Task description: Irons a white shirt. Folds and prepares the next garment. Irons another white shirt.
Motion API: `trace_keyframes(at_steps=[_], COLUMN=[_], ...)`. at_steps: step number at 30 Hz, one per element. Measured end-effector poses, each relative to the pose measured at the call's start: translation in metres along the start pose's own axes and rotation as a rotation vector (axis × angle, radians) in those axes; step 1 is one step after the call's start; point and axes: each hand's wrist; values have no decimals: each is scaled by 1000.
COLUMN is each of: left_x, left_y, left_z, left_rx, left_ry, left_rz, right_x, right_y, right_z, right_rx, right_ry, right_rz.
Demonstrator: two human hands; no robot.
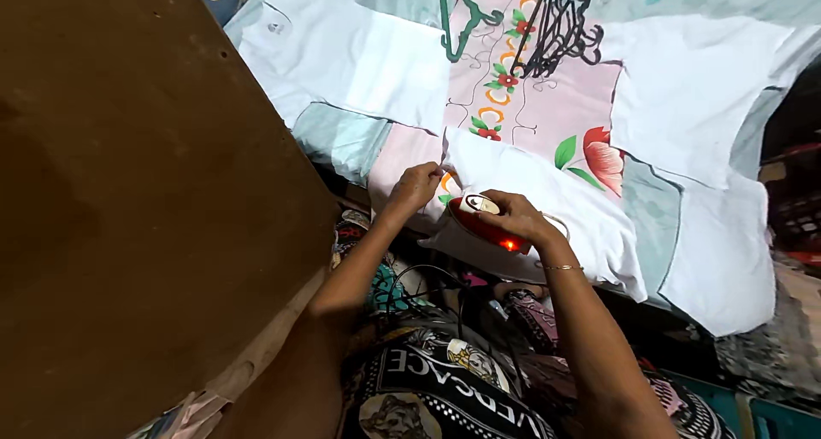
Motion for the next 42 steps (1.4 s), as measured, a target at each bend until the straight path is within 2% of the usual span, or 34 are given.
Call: trace_keyframes(at_steps=[4, 7, 9, 14, 17, 22, 27, 31, 34, 37, 40, 42], left_x=[12, 20, 33, 71, 70, 49, 54, 52, 48, 47, 47, 49], left_y=[6, 5, 4, 5, -1, -13, -24, -29, -28, -25, -26, -27], left_z=[28, 47, 52, 54, 55, 62, 62, 60, 57, 54, 53, 53], left_rx=[-39, -160, -211, -172, -85, -2, 28, 39, 29, 12, 19, 22], left_ry=[-132, -413, -499, -276, -192, -169, -152, -218, -240, -259, -272, -270], left_rz=[-22, -83, -86, -17, 28, 61, 108, 127, 107, 78, 62, 72], right_x=[-15, -22, -22, -13, -9, -5, 11, 29, 18, -6, -30, -44], right_y=[30, 66, 82, 80, 75, 68, 27, 7, 14, 32, 66, 88], right_z=[25, 48, 59, 63, 61, 55, 43, 34, 40, 57, 78, 92], right_rx=[14, 71, 95, 93, 50, 15, 28, -43, -37, 55, 159, 232], right_ry=[6, 109, 166, 205, 198, 203, 145, 74, -4, -76, -7, 111], right_rz=[1, -81, -142, -182, -182, -121, -36, 62, 112, 195, 131, 7])
Point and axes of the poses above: each hand's wrist, its own z-axis away from the middle knuckle, its own x-axis out of the palm, y = z × x, and after that the axes turned 12 degrees about x, right-handed
